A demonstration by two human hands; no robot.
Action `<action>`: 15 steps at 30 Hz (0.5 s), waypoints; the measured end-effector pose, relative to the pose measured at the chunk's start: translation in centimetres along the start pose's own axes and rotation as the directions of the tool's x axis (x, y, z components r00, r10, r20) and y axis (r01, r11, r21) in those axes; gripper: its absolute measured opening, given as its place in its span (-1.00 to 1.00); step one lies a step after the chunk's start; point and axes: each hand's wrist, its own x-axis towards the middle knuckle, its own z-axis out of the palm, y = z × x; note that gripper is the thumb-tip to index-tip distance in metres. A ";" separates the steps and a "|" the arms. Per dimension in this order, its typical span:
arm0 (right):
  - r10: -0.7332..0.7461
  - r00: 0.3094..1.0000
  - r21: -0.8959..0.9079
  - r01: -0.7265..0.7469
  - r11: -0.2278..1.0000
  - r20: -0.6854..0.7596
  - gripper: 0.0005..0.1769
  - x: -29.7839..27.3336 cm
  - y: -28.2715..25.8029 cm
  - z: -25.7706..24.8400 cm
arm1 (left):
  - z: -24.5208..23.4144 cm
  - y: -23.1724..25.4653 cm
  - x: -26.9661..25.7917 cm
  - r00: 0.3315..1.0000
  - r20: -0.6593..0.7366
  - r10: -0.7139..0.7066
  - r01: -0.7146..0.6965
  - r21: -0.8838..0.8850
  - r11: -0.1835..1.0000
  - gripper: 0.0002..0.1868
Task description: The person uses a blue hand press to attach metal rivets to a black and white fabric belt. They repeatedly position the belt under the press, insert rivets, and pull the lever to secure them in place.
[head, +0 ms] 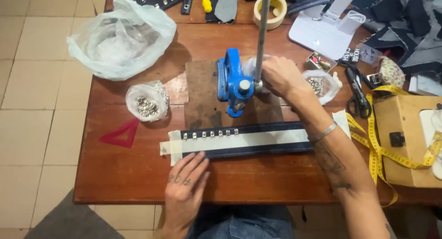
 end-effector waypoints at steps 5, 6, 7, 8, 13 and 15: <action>0.033 0.995 0.156 -0.018 0.988 -0.096 -0.77 -2.3 -1.0 -2.1 | -1.7 -2.4 -2.6 0.998 -0.018 -0.064 0.064 0.044 0.997 -0.58; 0.001 0.980 0.210 0.041 0.977 -0.199 -0.72 -2.9 -1.3 -1.7 | -2.4 -2.3 -2.9 0.998 -0.033 -0.054 0.055 0.040 0.998 -0.62; 0.004 0.981 0.212 0.038 0.976 -0.194 -0.72 -3.6 -1.6 -2.3 | -2.4 -2.2 -2.3 0.998 -0.028 -0.057 0.058 0.038 0.998 -0.62; -0.017 0.952 0.206 0.084 0.975 -0.304 -0.79 -4.4 -2.1 -2.9 | -2.5 -2.1 -1.8 0.998 -0.047 -0.035 0.036 0.040 0.999 -0.65; 0.030 0.797 0.233 0.140 0.962 -0.603 -0.81 -9.2 -4.1 -0.8 | -1.3 -1.1 1.6 0.993 -0.113 0.037 -0.029 0.067 0.997 -0.70; 0.065 0.812 0.487 0.281 0.827 -0.580 -0.80 -11.9 -7.7 -0.3 | 0.5 -1.2 2.2 0.998 -0.041 0.037 -0.035 0.057 0.998 -0.60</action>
